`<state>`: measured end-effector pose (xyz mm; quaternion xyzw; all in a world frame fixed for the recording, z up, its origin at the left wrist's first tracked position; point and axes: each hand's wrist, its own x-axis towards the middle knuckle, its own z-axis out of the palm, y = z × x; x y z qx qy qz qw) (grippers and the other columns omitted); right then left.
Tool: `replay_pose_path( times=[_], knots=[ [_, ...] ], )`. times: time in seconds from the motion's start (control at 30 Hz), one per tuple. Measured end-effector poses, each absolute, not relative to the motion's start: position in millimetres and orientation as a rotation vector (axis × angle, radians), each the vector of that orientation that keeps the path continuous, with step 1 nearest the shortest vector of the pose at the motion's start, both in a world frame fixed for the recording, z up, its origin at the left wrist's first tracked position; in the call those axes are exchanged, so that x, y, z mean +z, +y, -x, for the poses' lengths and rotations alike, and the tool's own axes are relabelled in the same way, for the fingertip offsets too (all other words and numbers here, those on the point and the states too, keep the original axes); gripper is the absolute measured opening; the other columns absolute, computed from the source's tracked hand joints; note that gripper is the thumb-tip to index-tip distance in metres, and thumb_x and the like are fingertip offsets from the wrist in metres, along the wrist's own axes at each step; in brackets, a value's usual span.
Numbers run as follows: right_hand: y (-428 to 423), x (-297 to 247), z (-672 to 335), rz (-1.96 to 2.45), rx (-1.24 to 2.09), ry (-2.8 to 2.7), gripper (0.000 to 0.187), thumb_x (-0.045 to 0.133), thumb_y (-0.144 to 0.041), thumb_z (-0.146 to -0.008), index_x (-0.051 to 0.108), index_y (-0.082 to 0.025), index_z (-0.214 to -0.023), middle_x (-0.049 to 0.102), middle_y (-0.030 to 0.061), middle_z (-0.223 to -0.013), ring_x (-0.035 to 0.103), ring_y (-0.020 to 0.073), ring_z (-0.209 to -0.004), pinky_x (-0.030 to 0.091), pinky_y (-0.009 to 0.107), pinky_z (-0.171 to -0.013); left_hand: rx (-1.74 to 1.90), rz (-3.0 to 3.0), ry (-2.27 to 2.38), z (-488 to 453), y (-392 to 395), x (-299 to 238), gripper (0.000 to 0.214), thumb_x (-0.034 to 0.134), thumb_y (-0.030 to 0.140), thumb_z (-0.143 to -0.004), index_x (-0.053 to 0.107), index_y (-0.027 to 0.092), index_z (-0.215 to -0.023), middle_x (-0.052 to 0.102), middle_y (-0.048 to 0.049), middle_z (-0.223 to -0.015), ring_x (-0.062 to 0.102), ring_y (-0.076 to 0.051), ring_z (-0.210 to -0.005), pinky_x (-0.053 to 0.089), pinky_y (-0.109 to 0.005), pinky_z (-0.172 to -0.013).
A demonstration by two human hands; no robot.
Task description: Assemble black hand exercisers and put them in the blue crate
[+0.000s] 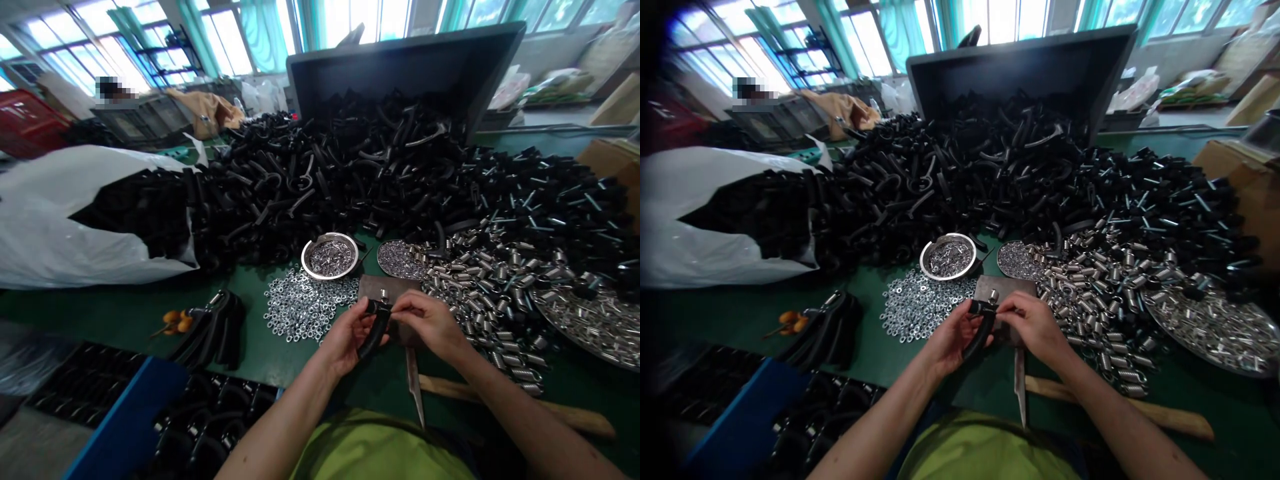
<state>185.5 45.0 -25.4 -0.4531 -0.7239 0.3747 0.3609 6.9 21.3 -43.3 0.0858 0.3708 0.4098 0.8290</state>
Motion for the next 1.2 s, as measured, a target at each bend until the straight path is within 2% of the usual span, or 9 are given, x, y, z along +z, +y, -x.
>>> replay_pose_path(
  times=[0.17, 0.3, 0.4, 0.5, 0.6, 0.7, 0.9, 1.03, 1.2],
  knots=[
    [51, -37, -194, 1.137, 0.846, -1.996, 0.008, 0.058, -0.025, -0.08, 0.06, -0.021, -0.087, 0.063, 0.0025, -0.082, 0.061, 0.0163, -0.075, 0.048, 0.027, -0.064, 0.8, -0.45, 0.78, -2, 29, -44, 0.044, 0.07, 0.045, -0.068, 0.065, 0.014, -0.099, 0.065, -0.0056, -0.083, 0.06, -0.014, -0.07, 0.052, -0.03, -0.065],
    [62, -51, -204, 0.862, 0.182, -2.44, 0.022, 0.046, -0.019, -0.089, 0.058, -0.019, -0.107, 0.067, 0.006, -0.091, 0.06, 0.0158, -0.079, 0.044, 0.027, -0.068, 0.773, -0.967, 0.941, 5, 42, -41, 0.054, 0.075, 0.04, -0.062, 0.063, 0.016, -0.11, 0.066, -0.0074, -0.102, 0.061, -0.019, -0.089, 0.047, -0.033, -0.083],
    [70, -61, -206, 0.626, -0.334, -2.634, 0.022, 0.041, -0.016, -0.09, 0.063, -0.014, -0.095, 0.065, 0.0054, -0.073, 0.056, 0.0149, -0.065, 0.037, 0.029, -0.06, 0.731, -1.51, 1.131, 5, 47, -42, 0.063, 0.076, 0.045, -0.059, 0.062, 0.018, -0.113, 0.064, -0.0084, -0.109, 0.057, -0.024, -0.101, 0.041, -0.036, -0.091],
    [72, -64, -203, 0.611, -0.496, -2.738, 0.024, 0.042, -0.016, -0.09, 0.063, -0.014, -0.079, 0.058, 0.003, -0.061, 0.051, 0.015, -0.057, 0.031, 0.031, -0.055, 0.645, -2.006, 1.25, 1, 44, -49, 0.066, 0.073, 0.05, -0.062, 0.058, 0.018, -0.118, 0.064, -0.0096, -0.108, 0.056, -0.026, -0.101, 0.04, -0.039, -0.092],
    [61, -57, -206, 0.737, -0.476, -2.813, 0.018, 0.045, -0.016, -0.088, 0.063, -0.016, -0.093, 0.062, 0.0044, -0.073, 0.053, 0.0165, -0.065, 0.031, 0.031, -0.057, 0.579, -2.281, 1.281, -1, 36, -58, 0.065, 0.071, 0.047, -0.066, 0.053, 0.02, -0.122, 0.063, -0.0088, -0.107, 0.054, -0.026, -0.102, 0.039, -0.041, -0.092],
    [32, -46, -222, 1.02, -0.307, -2.79, 0.027, 0.048, -0.016, -0.087, 0.056, -0.017, -0.113, 0.063, 0.0061, -0.088, 0.055, 0.018, -0.076, 0.036, 0.029, -0.062, 0.585, -2.336, 1.342, -2, 29, -65, 0.064, 0.071, 0.046, -0.066, 0.051, 0.021, -0.121, 0.062, -0.0077, -0.106, 0.052, -0.026, -0.101, 0.039, -0.042, -0.091],
    [-46, -58, -273, 1.507, 0.165, -2.677, 0.018, 0.061, -0.03, -0.078, 0.059, -0.022, -0.094, 0.06, 0.0054, -0.092, 0.057, 0.0208, -0.081, 0.043, 0.031, -0.066, 0.599, -2.272, 1.466, -5, 30, -67, 0.061, 0.078, 0.047, -0.057, 0.056, 0.019, -0.107, 0.061, -0.0059, -0.1, 0.052, -0.026, -0.097, 0.042, -0.038, -0.086],
    [-66, -66, -283, 1.562, 0.179, -2.592, 0.012, 0.054, -0.026, -0.083, 0.058, -0.02, -0.093, 0.062, 0.0064, -0.086, 0.059, 0.0214, -0.077, 0.045, 0.035, -0.068, 0.59, -2.268, 1.491, -7, 32, -65, 0.06, 0.078, 0.048, -0.054, 0.058, 0.019, -0.103, 0.06, -0.0054, -0.099, 0.051, -0.025, -0.097, 0.043, -0.037, -0.083],
    [-50, -18, -260, 1.462, 0.342, -2.448, 0.021, 0.04, -0.027, -0.092, 0.052, -0.024, -0.109, 0.067, 0.0026, -0.088, 0.064, 0.0162, -0.072, 0.049, 0.027, -0.062, 0.585, -2.265, 1.522, -8, 32, -66, 0.058, 0.077, 0.048, -0.055, 0.058, 0.02, -0.102, 0.058, -0.0052, -0.1, 0.052, -0.025, -0.097, 0.043, -0.037, -0.083]
  ],
)
